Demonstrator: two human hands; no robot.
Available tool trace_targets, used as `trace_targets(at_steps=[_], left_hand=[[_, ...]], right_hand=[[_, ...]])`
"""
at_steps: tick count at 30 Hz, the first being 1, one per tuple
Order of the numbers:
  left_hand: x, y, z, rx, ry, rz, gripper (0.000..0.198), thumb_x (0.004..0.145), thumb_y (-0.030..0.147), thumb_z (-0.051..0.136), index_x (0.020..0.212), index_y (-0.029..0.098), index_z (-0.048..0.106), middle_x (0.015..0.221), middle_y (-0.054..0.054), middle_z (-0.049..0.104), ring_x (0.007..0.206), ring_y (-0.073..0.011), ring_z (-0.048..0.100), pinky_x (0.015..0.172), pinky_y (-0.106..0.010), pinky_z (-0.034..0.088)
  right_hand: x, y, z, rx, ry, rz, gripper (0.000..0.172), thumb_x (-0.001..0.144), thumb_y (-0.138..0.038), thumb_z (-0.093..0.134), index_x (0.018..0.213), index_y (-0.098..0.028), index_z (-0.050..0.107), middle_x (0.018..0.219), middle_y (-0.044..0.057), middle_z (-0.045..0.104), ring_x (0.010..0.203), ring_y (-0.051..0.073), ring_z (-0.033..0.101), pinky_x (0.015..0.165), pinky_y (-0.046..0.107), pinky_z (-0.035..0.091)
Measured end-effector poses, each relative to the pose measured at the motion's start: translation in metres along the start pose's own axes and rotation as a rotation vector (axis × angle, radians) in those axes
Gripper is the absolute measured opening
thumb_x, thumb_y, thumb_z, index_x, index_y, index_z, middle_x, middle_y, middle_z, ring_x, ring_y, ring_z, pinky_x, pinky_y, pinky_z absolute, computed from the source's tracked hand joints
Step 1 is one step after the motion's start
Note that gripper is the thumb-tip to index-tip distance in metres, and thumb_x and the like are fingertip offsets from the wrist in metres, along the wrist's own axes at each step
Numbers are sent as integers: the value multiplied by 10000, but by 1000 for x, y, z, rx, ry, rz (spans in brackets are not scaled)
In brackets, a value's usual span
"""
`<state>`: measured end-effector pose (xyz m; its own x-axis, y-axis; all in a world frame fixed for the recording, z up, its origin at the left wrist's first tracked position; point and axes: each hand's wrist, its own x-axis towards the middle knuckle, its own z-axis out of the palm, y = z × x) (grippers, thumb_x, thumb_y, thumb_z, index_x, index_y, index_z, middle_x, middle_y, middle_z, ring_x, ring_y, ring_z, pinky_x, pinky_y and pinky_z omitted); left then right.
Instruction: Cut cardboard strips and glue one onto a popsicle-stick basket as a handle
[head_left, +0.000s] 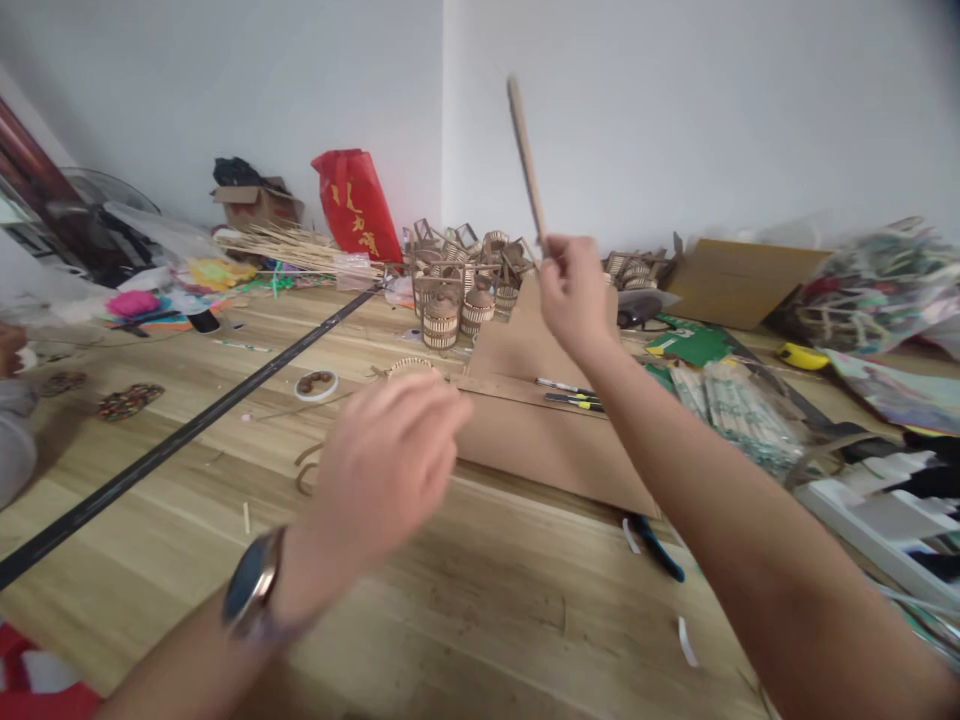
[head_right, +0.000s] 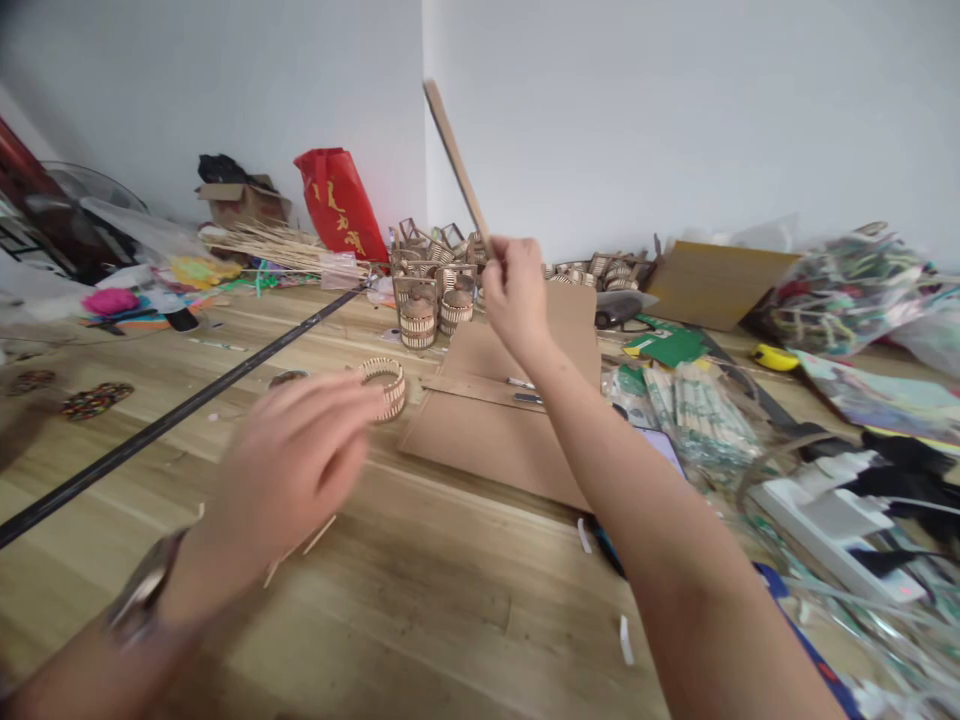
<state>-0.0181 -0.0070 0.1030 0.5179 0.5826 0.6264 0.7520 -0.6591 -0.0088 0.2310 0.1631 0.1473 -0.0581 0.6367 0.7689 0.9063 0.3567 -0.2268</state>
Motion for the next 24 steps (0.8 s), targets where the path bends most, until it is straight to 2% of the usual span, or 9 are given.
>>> trace_targets(at_steps=[1,3,4,6,9,12,16,21,24], left_hand=[[10,-16,14,38,-16,-97,332,950,167,431,1204,180,645,1193,-78,689,1151,-263,593,1040,-470,453],[24,-48,47,127,-122,-282,309,945,251,507,1204,164,650,1198,-123,679,1128,-295,574,973,-455,461],[28,-62,64,168,-195,-341,319,941,320,544,1200,170,655,1197,-137,675,1129,-312,558,949,-454,456],[31,-82,92,175,-232,-362,309,924,379,586,1147,189,682,1135,-132,700,1092,-318,555,917,-449,443],[27,-91,112,175,-246,-358,170,908,326,605,911,200,718,1023,-110,728,1063,-316,546,913,-464,415],[23,-81,107,162,-225,-318,170,918,288,589,834,197,706,979,-116,724,1103,-334,519,937,-499,387],[26,-42,103,86,-214,-154,152,944,279,583,905,201,707,1033,-98,716,1223,-336,466,1031,-531,337],[34,21,133,-27,-261,61,154,954,284,605,942,174,711,1036,-81,721,1248,-290,500,1127,-493,303],[35,26,142,-58,-244,77,340,928,398,654,1189,181,657,1295,-73,647,1312,-258,457,1145,-417,317]], right_hand=[[-1,-4,-16,59,112,-31,315,976,-154,329,1215,-171,533,1103,114,564,1083,240,553,942,449,465],[-14,-13,-44,85,175,-78,260,945,-154,385,1131,-184,565,1011,85,563,997,228,580,889,417,480],[-27,-17,-56,75,155,-89,232,933,-161,407,1087,-191,578,966,75,566,963,227,586,851,397,490],[-62,-23,-74,46,48,-109,193,899,-179,458,1025,-209,600,843,56,553,896,238,585,754,362,500],[-131,-25,-94,20,-136,-127,207,913,-214,445,1039,-211,609,861,71,566,849,237,593,737,365,509],[-201,-16,-114,9,-277,-70,260,938,-244,418,1123,-231,601,1001,95,621,902,231,633,795,367,524],[-265,-1,-141,-57,-263,111,253,955,-309,430,1136,-255,598,1006,85,625,882,225,659,769,349,536],[-289,-2,-150,-130,-180,241,250,948,-337,418,1099,-261,603,932,86,620,812,230,667,707,356,555],[-303,-15,-145,-47,-234,235,262,958,-345,424,1128,-275,611,946,84,654,820,229,695,699,345,580]])
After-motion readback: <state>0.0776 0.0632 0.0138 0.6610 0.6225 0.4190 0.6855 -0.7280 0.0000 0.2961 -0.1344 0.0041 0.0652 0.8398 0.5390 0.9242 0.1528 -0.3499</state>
